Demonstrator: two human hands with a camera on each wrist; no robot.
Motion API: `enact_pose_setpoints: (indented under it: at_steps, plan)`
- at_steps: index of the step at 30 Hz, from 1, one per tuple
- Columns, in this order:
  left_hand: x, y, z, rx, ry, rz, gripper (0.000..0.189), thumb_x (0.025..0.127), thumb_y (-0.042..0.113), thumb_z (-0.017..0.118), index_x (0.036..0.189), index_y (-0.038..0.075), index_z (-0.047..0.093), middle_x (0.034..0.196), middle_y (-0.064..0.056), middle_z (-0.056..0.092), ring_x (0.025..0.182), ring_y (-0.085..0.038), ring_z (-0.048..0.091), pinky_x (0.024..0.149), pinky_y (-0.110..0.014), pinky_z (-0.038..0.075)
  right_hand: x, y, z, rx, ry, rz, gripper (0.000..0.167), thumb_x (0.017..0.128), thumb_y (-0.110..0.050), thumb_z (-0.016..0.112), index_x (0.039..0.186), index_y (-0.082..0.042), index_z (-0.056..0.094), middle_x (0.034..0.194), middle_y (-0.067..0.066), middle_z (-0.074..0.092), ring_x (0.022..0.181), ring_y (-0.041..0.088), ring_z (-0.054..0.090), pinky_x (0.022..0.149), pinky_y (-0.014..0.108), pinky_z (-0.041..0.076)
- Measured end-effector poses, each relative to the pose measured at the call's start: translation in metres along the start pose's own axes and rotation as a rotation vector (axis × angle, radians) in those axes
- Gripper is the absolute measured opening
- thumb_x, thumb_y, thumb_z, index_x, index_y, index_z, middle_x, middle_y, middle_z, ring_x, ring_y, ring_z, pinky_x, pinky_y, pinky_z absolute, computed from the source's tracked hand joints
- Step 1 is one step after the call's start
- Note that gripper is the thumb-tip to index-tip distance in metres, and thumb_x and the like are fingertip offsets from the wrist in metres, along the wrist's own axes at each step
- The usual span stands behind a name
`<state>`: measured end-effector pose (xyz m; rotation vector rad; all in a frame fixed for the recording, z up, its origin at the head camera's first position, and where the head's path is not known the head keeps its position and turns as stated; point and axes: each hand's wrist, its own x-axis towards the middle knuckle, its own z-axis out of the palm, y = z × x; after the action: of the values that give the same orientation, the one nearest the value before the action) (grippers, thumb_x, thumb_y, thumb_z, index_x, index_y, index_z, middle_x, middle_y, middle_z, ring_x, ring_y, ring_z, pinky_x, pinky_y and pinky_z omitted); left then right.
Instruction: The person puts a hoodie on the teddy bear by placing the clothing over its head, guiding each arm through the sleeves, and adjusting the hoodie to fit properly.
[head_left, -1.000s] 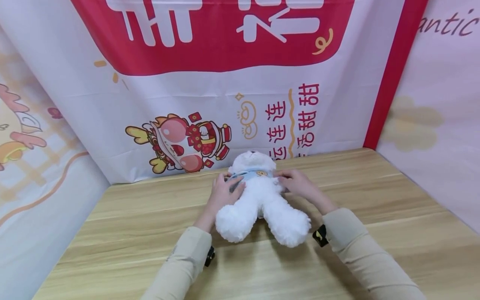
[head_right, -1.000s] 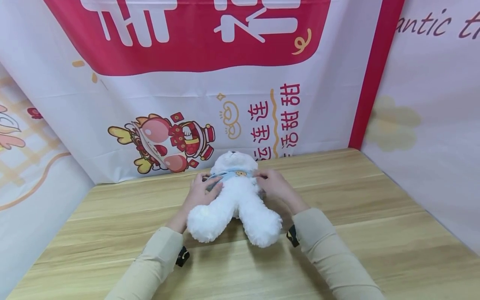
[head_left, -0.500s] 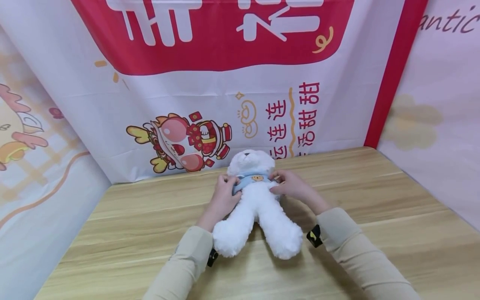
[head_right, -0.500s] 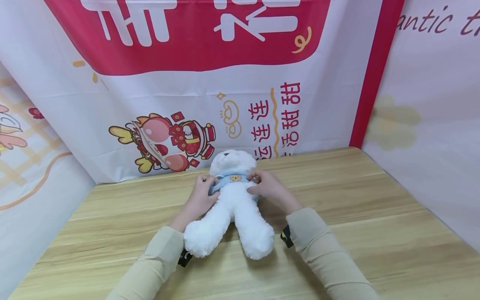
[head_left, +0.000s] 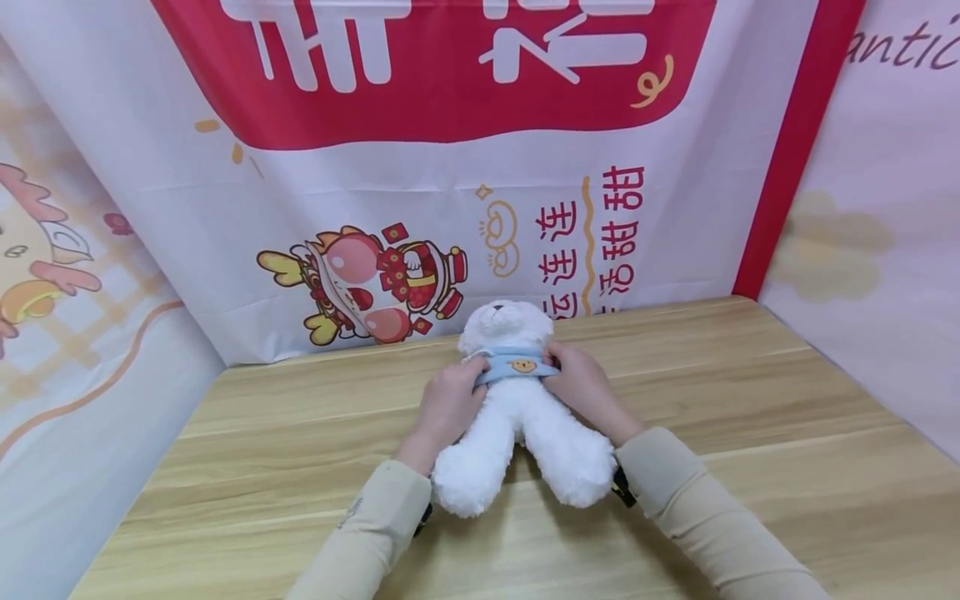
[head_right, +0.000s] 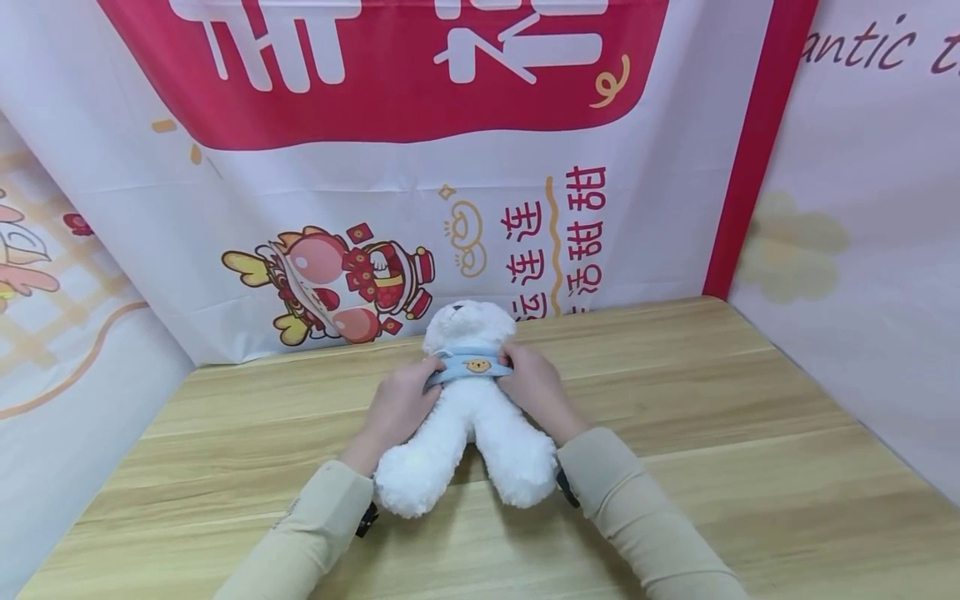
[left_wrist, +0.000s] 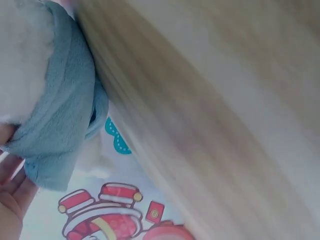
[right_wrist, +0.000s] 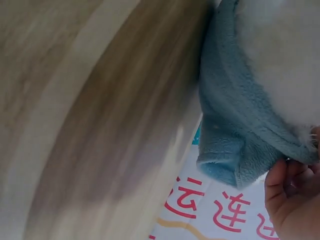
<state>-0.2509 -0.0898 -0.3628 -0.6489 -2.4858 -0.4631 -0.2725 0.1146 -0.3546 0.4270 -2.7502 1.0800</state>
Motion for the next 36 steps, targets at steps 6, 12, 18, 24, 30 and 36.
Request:
enact_pose_setpoints:
  at_steps: [6,12,18,24,30,36]
  plan:
    - [-0.001,0.001,-0.006,0.012,-0.122,0.023,0.026,0.087,0.009,0.059,0.112,0.001,0.061,0.1,-0.014,0.071,0.085,-0.027,0.069,0.068,-0.04,0.056,-0.005,-0.004,-0.002,-0.121,0.09,-0.072,0.017,0.078,-0.006,0.066,0.074,-0.01,0.05,0.066,0.002,0.051,0.062,0.015,0.045,0.058,0.024,0.036]
    - [0.0,0.004,-0.007,0.004,-0.192,-0.008,0.037,0.084,0.011,0.057,0.119,-0.001,0.056,0.107,-0.017,0.068,0.09,-0.03,0.068,0.074,-0.043,0.057,-0.012,-0.01,-0.006,-0.202,0.126,-0.187,0.008,0.083,-0.012,0.068,0.085,-0.006,0.063,0.071,0.004,0.062,0.061,0.012,0.05,0.057,0.025,0.043]
    - [0.002,0.008,-0.004,0.083,-0.112,0.062,0.039,0.085,0.01,0.064,0.123,0.006,0.055,0.119,-0.013,0.062,0.106,-0.028,0.062,0.086,-0.041,0.055,-0.016,-0.013,-0.009,-0.321,0.139,-0.367,0.018,0.082,-0.003,0.065,0.099,0.002,0.068,0.087,0.014,0.07,0.074,0.023,0.066,0.067,0.035,0.055]
    - [0.002,0.012,0.001,0.147,-0.011,0.266,0.035,0.087,0.003,0.061,0.121,0.012,0.06,0.121,-0.005,0.065,0.113,-0.021,0.062,0.093,-0.032,0.052,-0.014,-0.009,-0.015,-0.286,0.04,-0.252,0.024,0.08,-0.003,0.066,0.104,0.001,0.065,0.094,0.015,0.065,0.08,0.026,0.064,0.071,0.037,0.055]
    - [0.003,0.012,0.006,0.055,0.022,0.202,0.014,0.094,0.013,0.059,0.107,0.009,0.062,0.103,-0.006,0.07,0.099,-0.021,0.068,0.082,-0.032,0.056,-0.01,-0.001,-0.03,0.033,-0.124,0.02,0.017,0.088,-0.019,0.064,0.095,-0.004,0.063,0.085,0.01,0.064,0.075,0.018,0.058,0.067,0.029,0.051]
    - [0.001,0.014,0.004,0.013,-0.007,0.176,0.017,0.098,0.02,0.05,0.109,0.011,0.06,0.111,-0.005,0.069,0.101,-0.023,0.066,0.083,-0.037,0.055,-0.005,0.015,-0.04,0.249,-0.154,0.219,0.042,0.1,-0.024,0.045,0.126,0.009,0.052,0.118,0.028,0.059,0.103,0.038,0.062,0.087,0.04,0.055]
